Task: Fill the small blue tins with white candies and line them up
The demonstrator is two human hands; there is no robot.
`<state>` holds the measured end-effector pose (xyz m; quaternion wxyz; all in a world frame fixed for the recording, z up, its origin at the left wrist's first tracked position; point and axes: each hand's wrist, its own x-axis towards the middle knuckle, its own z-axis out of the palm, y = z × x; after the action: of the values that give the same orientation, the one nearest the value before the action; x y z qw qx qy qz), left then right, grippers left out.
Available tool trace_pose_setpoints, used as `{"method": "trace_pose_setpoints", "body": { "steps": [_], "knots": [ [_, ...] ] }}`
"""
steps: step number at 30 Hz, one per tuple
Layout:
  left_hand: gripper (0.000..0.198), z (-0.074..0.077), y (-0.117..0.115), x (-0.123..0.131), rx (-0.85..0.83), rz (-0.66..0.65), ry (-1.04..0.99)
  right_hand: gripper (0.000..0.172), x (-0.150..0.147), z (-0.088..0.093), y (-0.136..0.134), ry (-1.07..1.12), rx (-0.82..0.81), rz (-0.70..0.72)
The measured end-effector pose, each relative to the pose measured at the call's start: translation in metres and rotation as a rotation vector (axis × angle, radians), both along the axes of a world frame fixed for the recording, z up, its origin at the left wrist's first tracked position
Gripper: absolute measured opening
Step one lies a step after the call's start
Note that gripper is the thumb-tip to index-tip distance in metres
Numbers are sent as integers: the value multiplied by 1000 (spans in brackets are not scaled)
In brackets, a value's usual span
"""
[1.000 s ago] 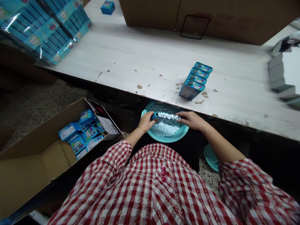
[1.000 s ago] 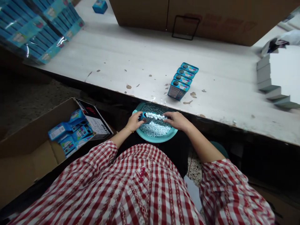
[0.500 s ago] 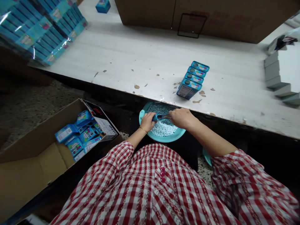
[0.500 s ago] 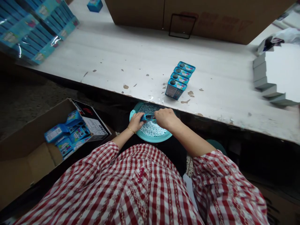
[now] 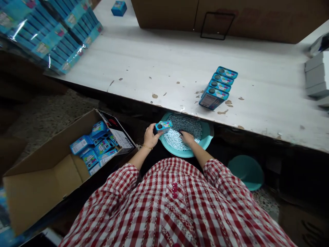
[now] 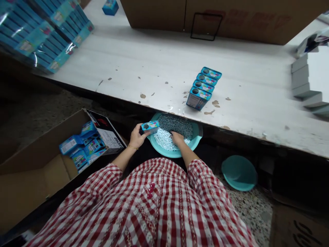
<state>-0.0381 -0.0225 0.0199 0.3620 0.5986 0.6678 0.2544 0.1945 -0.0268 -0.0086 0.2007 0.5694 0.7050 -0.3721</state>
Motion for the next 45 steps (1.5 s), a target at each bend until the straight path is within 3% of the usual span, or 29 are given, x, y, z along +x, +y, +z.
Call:
{"method": "trace_pose_setpoints", "body": {
  "steps": [3,6,9,12,15,18,25,33,38,41,45],
  "knots": [
    [40,-1,-1,-7,-5,37,-14,36,7,-8,1,81,29,-84],
    [41,-5,-1,-9,9,75,-5,33,32,4,4,147,46,-126],
    [40,-9,1,-3,28,81,12,31,58,34,9,265,86,-202],
    [39,-11,4,11,27,14,44,30,69,77,19,323,119,-210],
    [37,-10,6,29,24,-95,82,30,63,118,31,223,138,-122],
    [34,-9,6,44,38,-191,92,32,46,147,42,50,154,22],
    [34,-9,2,56,37,-305,109,31,8,178,54,-205,160,316],
    [33,-10,3,57,29,-315,106,30,-5,187,50,-245,211,369],
    [33,-12,4,53,29,-281,65,29,34,182,36,-236,238,288],
    [33,-10,6,43,37,-223,69,32,63,152,23,-279,175,172],
    [34,-4,10,24,39,-104,99,30,58,81,6,-282,46,116]
  ]
}}
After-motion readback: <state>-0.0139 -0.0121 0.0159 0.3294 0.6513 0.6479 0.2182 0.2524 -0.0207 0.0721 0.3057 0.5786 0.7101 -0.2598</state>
